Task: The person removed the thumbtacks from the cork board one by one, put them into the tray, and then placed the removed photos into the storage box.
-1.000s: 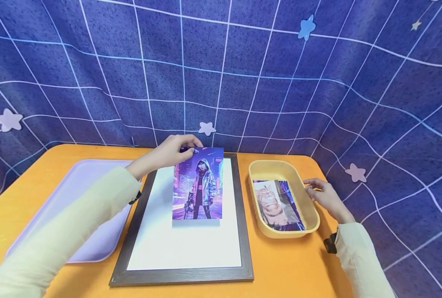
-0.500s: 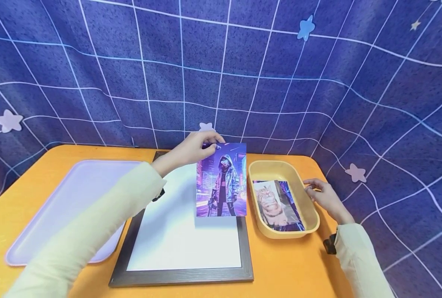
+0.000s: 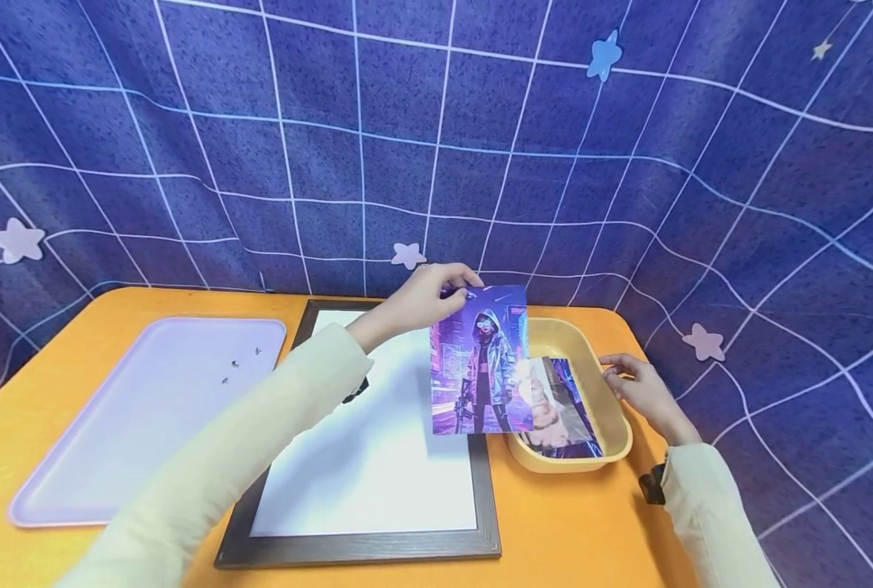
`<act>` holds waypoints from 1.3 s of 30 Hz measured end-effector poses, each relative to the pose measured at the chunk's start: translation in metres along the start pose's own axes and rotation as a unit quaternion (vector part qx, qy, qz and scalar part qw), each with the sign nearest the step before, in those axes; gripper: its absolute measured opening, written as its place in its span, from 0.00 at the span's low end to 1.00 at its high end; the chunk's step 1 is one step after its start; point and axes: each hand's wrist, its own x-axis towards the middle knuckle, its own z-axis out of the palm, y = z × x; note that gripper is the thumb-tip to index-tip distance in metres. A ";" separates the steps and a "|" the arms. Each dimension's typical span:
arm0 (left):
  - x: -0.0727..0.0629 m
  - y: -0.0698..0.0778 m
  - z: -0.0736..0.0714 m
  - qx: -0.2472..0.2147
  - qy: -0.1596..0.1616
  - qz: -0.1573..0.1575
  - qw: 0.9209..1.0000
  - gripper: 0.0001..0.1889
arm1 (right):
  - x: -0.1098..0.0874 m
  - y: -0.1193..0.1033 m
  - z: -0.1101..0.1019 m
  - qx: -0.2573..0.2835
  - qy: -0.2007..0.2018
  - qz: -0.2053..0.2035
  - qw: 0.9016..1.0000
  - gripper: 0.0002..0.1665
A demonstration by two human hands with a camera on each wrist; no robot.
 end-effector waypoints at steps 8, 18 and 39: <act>0.010 0.010 0.020 -0.012 0.012 -0.029 0.999 0.15 | -0.002 0.000 0.001 0.010 0.008 -0.005 1.000 0.20; 0.020 0.023 0.041 -0.011 0.019 -0.065 0.998 0.14 | -0.003 0.000 0.001 0.002 0.009 -0.004 1.000 0.20; 0.016 0.010 0.065 -0.026 -0.007 -0.112 0.993 0.11 | -0.003 0.001 0.003 0.001 0.015 -0.015 1.000 0.19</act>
